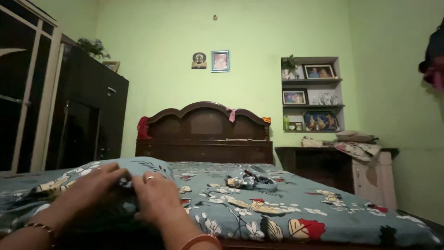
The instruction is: The person inserts a pillow into a floral-patterned pillowcase on a bed. They align the corners, push the pillow inside, and smooth the fabric to fit the case. The person then places the finished pillow on the bed.
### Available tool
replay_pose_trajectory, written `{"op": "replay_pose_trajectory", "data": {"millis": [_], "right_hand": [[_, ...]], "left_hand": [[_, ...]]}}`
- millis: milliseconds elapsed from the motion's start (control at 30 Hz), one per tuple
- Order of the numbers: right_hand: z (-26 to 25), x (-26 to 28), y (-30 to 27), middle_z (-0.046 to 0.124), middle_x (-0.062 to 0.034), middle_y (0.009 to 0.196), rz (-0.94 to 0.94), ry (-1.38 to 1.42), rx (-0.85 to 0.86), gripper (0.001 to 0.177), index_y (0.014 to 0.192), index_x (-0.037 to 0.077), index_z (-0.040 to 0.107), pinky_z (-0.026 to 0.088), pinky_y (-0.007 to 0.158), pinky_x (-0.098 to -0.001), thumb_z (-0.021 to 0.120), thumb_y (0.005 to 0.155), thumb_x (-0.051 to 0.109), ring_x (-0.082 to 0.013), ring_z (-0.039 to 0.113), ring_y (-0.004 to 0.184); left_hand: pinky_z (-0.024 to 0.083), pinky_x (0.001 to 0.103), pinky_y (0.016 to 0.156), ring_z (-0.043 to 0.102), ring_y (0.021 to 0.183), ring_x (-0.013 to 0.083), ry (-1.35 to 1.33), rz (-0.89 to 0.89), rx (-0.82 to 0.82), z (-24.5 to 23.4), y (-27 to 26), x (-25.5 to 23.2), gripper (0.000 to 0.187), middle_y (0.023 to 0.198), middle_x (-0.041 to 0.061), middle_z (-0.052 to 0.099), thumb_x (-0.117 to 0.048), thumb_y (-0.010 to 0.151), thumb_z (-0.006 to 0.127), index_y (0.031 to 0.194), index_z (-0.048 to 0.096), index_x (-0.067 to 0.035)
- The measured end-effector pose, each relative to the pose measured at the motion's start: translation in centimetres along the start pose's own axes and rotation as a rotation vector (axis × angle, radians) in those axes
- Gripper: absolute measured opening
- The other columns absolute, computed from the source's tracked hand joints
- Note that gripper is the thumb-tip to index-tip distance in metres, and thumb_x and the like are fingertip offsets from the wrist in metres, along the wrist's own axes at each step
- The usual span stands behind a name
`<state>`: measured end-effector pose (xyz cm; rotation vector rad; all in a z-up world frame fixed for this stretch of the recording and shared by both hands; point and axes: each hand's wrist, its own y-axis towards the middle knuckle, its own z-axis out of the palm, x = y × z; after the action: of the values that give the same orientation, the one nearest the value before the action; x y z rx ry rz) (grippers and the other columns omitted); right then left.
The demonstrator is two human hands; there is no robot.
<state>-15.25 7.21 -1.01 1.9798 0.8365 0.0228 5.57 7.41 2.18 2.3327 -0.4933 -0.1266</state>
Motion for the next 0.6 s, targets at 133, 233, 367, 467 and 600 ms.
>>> {"op": "replay_pose_trajectory", "data": {"millis": [133,233,367,467,600], "right_hand": [[-0.8,1.2,-0.1,0.059,-0.0182,0.123,-0.004,0.135,0.052,0.083,0.132,0.009,0.056,0.049,0.095,-0.0497,0.088,0.064,0.046,-0.0371,0.056,0.121],[-2.4,2.4,0.4,0.056,-0.0207,0.123,0.064,0.205,0.024,0.092,0.135,0.01,0.053,0.046,0.097,-0.0505,0.091,0.061,0.05,-0.0388,0.054,0.121],[-2.8,4.0,0.9,0.054,-0.0201,0.13,0.142,0.122,-0.081,0.113,0.15,0.018,0.048,0.043,0.096,-0.0527,0.095,0.051,0.044,-0.0391,0.051,0.123],[-0.7,4.0,1.2,0.058,-0.0147,0.129,0.235,0.086,0.003,0.083,0.133,0.018,0.061,0.043,0.095,-0.0521,0.092,0.058,0.037,-0.035,0.052,0.124],[4.2,2.3,2.5,0.062,-0.0109,0.133,0.344,0.11,-0.236,0.035,0.112,0.023,0.078,0.046,0.095,-0.0491,0.081,0.078,0.017,-0.0345,0.055,0.124]], "left_hand": [[0.056,0.039,0.094,0.066,0.116,0.0206,0.163,-0.054,-0.052,-0.8,-1.2,1.4,0.045,0.119,-0.002,0.067,-0.026,0.082,0.068,0.126,0.06,-0.029],[0.058,0.041,0.092,0.07,0.113,0.025,0.146,-0.075,-0.015,-1.0,-0.8,1.4,0.048,0.118,0.002,0.071,-0.03,0.082,0.068,0.129,0.059,-0.027],[0.058,0.046,0.092,0.073,0.105,0.0335,0.094,-0.228,0.108,-1.4,-0.7,-0.4,0.046,0.112,0.011,0.077,-0.033,0.094,0.056,0.14,0.051,-0.025],[0.057,0.046,0.095,0.073,0.108,0.0325,0.022,-0.29,0.23,-1.7,-0.3,-2.1,0.036,0.115,0.011,0.077,-0.038,0.099,0.053,0.13,0.061,-0.023],[0.056,0.045,0.095,0.071,0.109,0.0322,0.049,-0.017,0.307,-0.9,1.7,-2.4,0.031,0.115,0.011,0.076,-0.032,0.093,0.058,0.121,0.068,-0.022]]}}
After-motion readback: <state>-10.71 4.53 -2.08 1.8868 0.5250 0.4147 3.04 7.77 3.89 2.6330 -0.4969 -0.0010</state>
